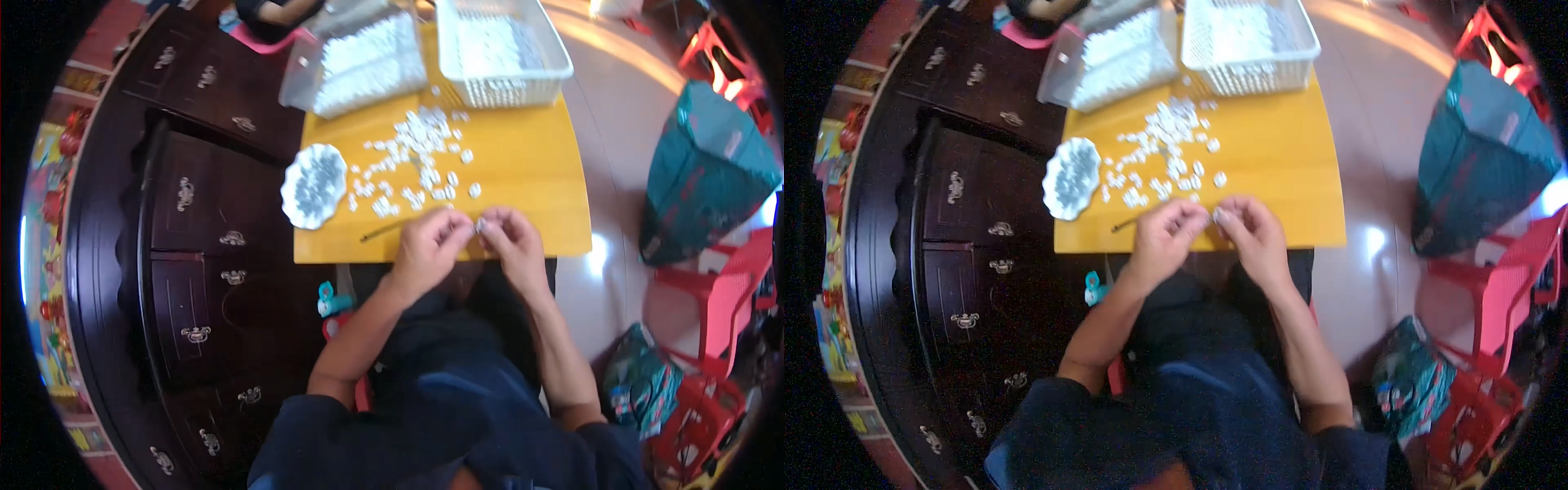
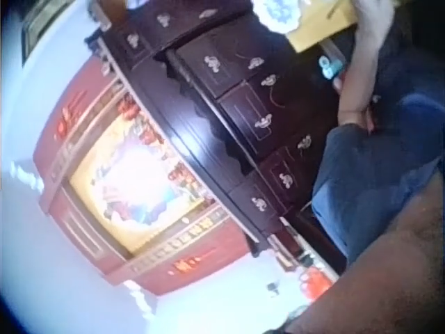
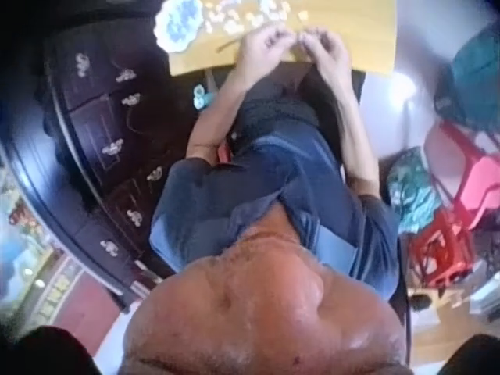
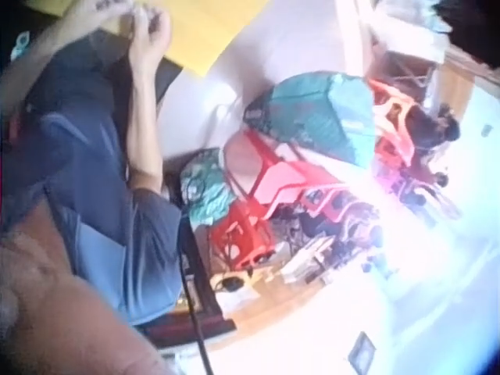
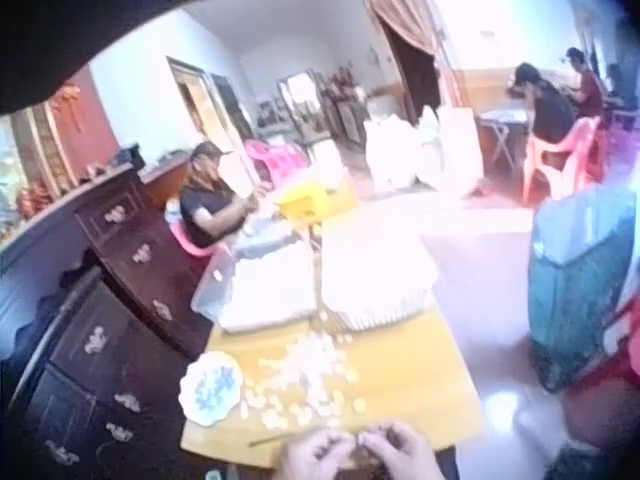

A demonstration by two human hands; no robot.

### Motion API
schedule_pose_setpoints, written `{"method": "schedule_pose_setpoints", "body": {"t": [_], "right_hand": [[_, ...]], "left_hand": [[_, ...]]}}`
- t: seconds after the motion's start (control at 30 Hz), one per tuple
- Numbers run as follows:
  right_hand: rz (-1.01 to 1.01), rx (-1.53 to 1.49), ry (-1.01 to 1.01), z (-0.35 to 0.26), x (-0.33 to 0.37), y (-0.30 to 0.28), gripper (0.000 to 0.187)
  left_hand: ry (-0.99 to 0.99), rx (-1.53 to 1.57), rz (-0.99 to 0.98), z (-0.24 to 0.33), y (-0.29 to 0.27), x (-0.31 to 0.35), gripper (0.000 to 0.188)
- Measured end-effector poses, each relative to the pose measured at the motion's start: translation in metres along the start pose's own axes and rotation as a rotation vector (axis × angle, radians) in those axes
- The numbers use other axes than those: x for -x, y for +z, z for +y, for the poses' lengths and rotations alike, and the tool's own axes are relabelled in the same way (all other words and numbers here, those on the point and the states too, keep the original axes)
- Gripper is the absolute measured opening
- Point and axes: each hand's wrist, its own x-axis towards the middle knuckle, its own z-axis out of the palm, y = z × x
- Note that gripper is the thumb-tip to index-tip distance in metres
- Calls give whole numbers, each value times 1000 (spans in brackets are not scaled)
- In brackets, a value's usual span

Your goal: Assembling small white plastic components by hand and using tweezers to manipulate smaller parts.

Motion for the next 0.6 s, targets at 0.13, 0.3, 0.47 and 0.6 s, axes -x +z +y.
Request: {"method": "schedule_pose_setpoints", "body": {"t": [0.13,0.3,0.47,0.6], "right_hand": [[18,-58,26,-5,-4,1,12],[3,-16,-7,0,0,-4,10],[7,-3,-11,2,3,-3,10],[11,27,-16,-1,4,-2,10]], "left_hand": [[20,24,-33,7,-1,-8,5],[27,-5,-54,4,3,-6,4],[71,-44,-39,4,4,-6,4],[97,-71,-49,6,3,-6,2]]}}
